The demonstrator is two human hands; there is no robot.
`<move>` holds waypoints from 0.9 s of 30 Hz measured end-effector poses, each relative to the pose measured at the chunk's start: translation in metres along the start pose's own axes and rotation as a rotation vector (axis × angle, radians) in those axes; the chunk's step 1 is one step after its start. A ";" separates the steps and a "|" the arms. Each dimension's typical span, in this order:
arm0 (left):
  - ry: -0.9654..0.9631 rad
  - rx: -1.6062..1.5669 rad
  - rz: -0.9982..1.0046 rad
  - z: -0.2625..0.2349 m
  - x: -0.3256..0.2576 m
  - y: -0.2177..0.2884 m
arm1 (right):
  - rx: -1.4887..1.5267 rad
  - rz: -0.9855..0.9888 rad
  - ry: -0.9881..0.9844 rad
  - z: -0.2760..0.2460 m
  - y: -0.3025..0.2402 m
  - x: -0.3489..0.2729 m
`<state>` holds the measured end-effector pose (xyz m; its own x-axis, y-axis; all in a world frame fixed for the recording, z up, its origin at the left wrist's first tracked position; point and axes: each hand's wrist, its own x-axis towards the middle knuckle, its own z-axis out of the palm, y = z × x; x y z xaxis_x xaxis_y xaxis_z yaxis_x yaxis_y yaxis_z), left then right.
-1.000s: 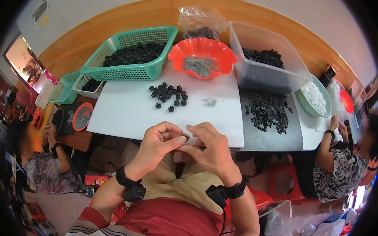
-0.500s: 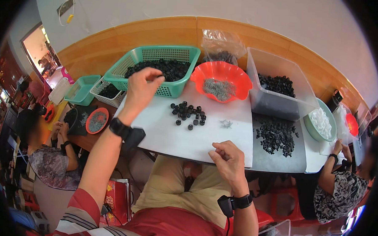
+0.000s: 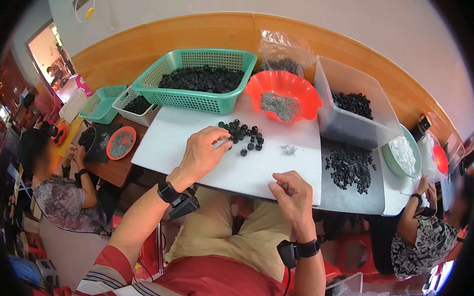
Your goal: Assembling small black plastic and silver components by hand at a workbench.
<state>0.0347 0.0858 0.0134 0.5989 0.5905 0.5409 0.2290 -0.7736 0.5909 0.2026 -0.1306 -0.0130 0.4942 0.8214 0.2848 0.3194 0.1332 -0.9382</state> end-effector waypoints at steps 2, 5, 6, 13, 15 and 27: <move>-0.013 0.031 0.002 0.001 -0.005 0.000 | 0.013 -0.011 0.005 0.000 0.002 0.000; -0.045 0.072 0.017 0.004 -0.009 -0.004 | 0.004 -0.011 0.016 0.003 -0.001 0.000; -0.072 0.076 0.028 0.007 -0.010 -0.005 | 0.001 -0.007 0.020 0.002 -0.001 0.000; -0.069 0.099 0.036 0.015 -0.014 -0.008 | -0.021 -0.021 0.020 0.001 0.000 -0.001; -0.077 0.068 -0.018 0.012 -0.014 -0.008 | -0.021 -0.020 0.019 0.002 -0.001 -0.001; -0.090 -0.036 -0.098 0.008 -0.015 -0.002 | -0.019 0.005 0.030 0.003 -0.003 0.000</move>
<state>0.0314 0.0767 -0.0001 0.6419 0.6388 0.4242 0.2634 -0.7032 0.6603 0.1991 -0.1293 -0.0109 0.5200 0.8048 0.2862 0.3320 0.1182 -0.9358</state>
